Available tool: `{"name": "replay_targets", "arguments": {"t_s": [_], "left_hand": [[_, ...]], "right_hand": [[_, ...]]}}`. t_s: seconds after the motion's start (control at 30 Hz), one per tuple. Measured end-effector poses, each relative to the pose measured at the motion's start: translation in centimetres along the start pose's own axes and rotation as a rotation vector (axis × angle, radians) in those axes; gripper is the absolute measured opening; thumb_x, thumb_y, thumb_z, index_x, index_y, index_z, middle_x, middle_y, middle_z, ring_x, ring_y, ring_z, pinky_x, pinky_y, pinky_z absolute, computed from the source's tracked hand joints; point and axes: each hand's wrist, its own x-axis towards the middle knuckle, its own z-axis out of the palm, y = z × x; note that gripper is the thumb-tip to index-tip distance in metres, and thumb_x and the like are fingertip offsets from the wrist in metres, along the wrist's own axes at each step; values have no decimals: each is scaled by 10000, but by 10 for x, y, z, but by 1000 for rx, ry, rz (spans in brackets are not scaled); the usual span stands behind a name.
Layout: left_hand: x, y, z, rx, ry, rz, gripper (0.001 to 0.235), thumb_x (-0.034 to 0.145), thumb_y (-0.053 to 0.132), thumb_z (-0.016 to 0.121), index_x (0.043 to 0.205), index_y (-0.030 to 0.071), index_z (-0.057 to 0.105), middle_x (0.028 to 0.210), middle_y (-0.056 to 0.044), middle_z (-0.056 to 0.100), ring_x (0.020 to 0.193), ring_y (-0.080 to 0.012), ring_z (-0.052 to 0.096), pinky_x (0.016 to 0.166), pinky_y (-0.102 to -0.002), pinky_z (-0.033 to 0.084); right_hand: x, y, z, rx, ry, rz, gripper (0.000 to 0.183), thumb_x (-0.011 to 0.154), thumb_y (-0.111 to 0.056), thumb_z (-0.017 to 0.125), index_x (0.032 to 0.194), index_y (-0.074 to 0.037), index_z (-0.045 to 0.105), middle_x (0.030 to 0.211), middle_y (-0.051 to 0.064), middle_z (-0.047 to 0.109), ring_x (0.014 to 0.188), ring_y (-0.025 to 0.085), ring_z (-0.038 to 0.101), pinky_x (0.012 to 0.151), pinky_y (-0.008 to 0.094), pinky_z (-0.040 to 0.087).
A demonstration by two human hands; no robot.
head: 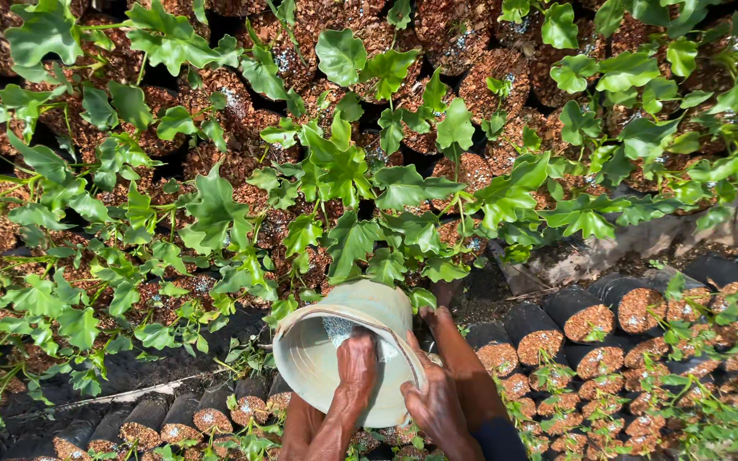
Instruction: The person holds a bucket containing granular fertilizer and walks through rows of potted plants. They repeatedly scoop fertilizer with their hand and sprinkle it onto the soil around the base of each plant.
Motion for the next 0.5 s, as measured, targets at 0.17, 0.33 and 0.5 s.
{"name": "replay_targets", "arguments": {"t_s": [0.17, 0.33, 0.5], "left_hand": [[-20, -13, -7, -299, -20, -73, 62, 815, 53, 575, 808, 106, 607, 696, -158, 591, 546, -401, 591, 502, -535, 407], [-9, -2, -78, -588, 11, -129, 185, 921, 105, 592, 747, 81, 649, 613, -46, 638, 464, -126, 554, 379, -300, 419], [8, 16, -162, -849, -198, -466, 229, 886, 183, 742, 1040, 32, 820, 664, -87, 835, 470, -121, 766, 463, -239, 664]], "right_hand": [[-1, -9, -3, -78, 57, -11, 843, 717, -45, 561, 1530, -249, 476, 1051, 4, 809, 768, 57, 608, 619, 253, 565], [6, -4, -4, -246, 61, 76, 894, 703, -112, 605, 1538, -389, 442, 1143, 110, 790, 957, 200, 796, 790, 317, 596], [4, -10, -9, -235, 68, 20, 861, 732, -95, 604, 1535, -363, 444, 1260, 106, 740, 612, 136, 728, 632, 303, 576]]}}
